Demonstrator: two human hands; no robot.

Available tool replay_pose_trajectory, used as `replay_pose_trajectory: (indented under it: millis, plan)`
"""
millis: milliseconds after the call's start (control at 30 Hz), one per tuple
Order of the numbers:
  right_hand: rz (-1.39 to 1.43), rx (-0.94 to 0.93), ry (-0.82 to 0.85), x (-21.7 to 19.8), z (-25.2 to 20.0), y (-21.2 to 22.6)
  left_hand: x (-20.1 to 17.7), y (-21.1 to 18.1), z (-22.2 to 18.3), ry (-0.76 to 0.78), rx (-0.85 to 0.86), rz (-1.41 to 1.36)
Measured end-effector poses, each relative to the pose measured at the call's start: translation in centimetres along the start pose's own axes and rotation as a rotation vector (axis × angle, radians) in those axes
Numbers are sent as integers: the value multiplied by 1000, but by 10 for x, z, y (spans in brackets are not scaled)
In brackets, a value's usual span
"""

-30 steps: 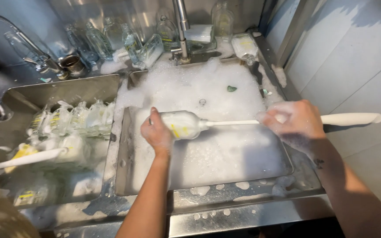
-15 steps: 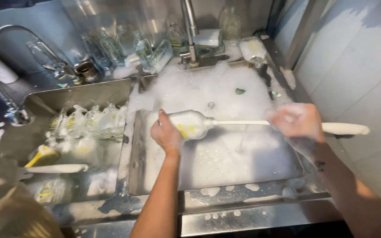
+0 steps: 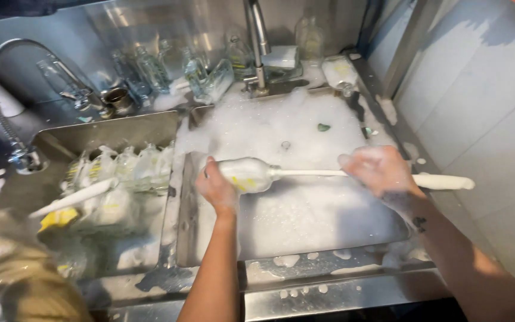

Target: Manually cleaning glass bottles using a bottle brush and sponge in a soapy industrial sink.

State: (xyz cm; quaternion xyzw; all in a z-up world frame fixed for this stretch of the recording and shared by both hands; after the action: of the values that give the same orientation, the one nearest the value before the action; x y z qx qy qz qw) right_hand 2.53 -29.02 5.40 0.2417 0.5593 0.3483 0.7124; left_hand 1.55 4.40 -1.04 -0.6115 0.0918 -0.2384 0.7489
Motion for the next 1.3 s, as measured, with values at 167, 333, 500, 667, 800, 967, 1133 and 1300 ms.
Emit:
replay_pose_trajectory:
  millis: [167, 333, 500, 667, 800, 967, 1133, 1300]
  plan:
    - [-74, -25, 114, 6, -15, 56, 12, 12, -10, 69, -23, 24]
    - [-367, 58, -23, -17, -5, 102, 5, -22, -12, 25, -202, 118]
    - [-318, -6, -37, -7, 11, 37, -3, -41, -6, 34, -265, 280]
    - [-411, -11, 52, 6, -7, 70, 8, -23, -8, 104, -277, 381]
    - [-441, 78, -22, -10, -1, 65, 2, -40, -5, 89, -306, 416]
    - [-427, -18, 82, -19, -2, 60, 2, -32, -2, 89, -220, 389]
    - [-494, -203, 327, 16, 0, 35, 7, -41, -11, 231, -145, 463]
    - [-699, -252, 309, -8, -5, 57, 2, -56, -8, 302, -296, 617]
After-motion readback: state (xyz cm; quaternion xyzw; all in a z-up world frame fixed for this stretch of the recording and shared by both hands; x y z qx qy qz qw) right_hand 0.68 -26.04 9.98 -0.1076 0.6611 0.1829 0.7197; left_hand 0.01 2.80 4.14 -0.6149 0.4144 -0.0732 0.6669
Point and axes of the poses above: each hand's wrist, its own z-axis towards the middle knuckle, its own x-axis out of the palm, y = z × x, the point moved 1 cm from there along z, towards the middle knuckle, and after that the axes turned 9 degrees about -y, right-handed, at the moved point
